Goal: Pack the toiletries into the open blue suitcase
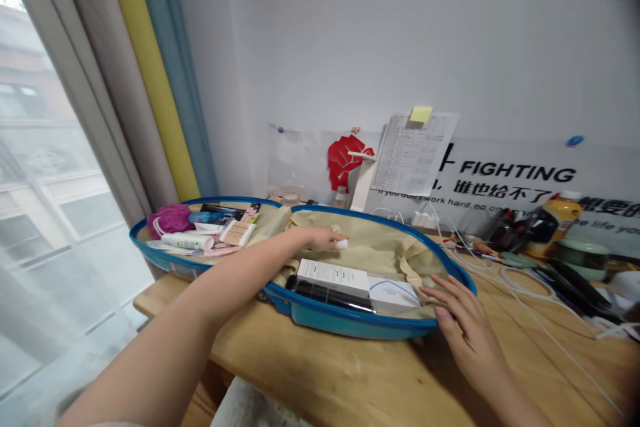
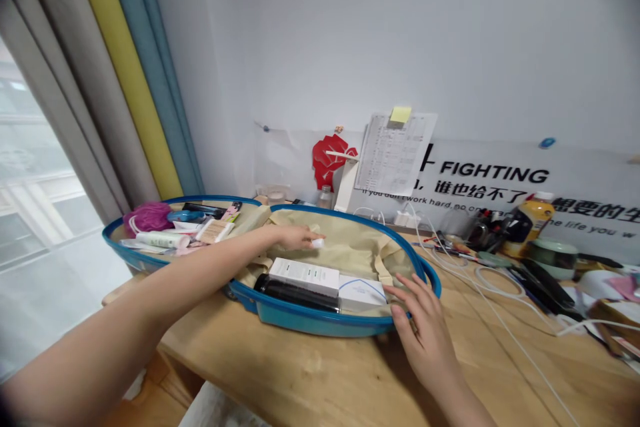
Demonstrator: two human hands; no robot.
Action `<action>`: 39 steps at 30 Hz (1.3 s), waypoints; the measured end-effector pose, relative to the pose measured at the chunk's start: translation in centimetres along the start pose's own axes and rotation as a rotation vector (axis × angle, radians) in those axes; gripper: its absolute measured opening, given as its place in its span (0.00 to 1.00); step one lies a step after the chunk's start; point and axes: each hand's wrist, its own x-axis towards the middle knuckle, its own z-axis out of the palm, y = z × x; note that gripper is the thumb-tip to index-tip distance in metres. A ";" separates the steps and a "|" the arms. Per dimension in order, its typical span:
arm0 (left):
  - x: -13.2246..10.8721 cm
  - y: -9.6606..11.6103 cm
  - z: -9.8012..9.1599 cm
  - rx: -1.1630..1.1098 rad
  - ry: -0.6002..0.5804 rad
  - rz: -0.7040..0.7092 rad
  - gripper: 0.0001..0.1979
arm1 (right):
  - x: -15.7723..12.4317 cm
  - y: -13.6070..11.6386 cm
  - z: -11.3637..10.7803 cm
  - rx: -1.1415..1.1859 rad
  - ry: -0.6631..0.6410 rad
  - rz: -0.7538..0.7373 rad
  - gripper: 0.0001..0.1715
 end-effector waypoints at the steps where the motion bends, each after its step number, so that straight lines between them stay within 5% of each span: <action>1: 0.3 -0.1 0.2 0.002 -0.009 0.002 0.27 | 0.0 0.0 0.0 0.000 -0.003 0.001 0.24; 17: 0.8 -0.3 2.3 -0.031 -0.001 -0.020 0.35 | 0.1 -0.2 -0.1 0.008 -0.001 0.003 0.23; 28: 0.5 -0.1 2.5 -0.048 -0.003 -0.062 0.24 | 0.1 0.0 -0.1 0.018 -0.013 0.031 0.25; 34: -0.7 -0.5 0.0 -0.043 0.172 -0.103 0.24 | 0.0 0.6 0.2 0.013 -0.012 0.012 0.26; 39: -5.7 -5.4 -3.4 0.005 0.348 -0.236 0.26 | 0.0 0.7 0.3 -0.001 0.018 -0.021 0.24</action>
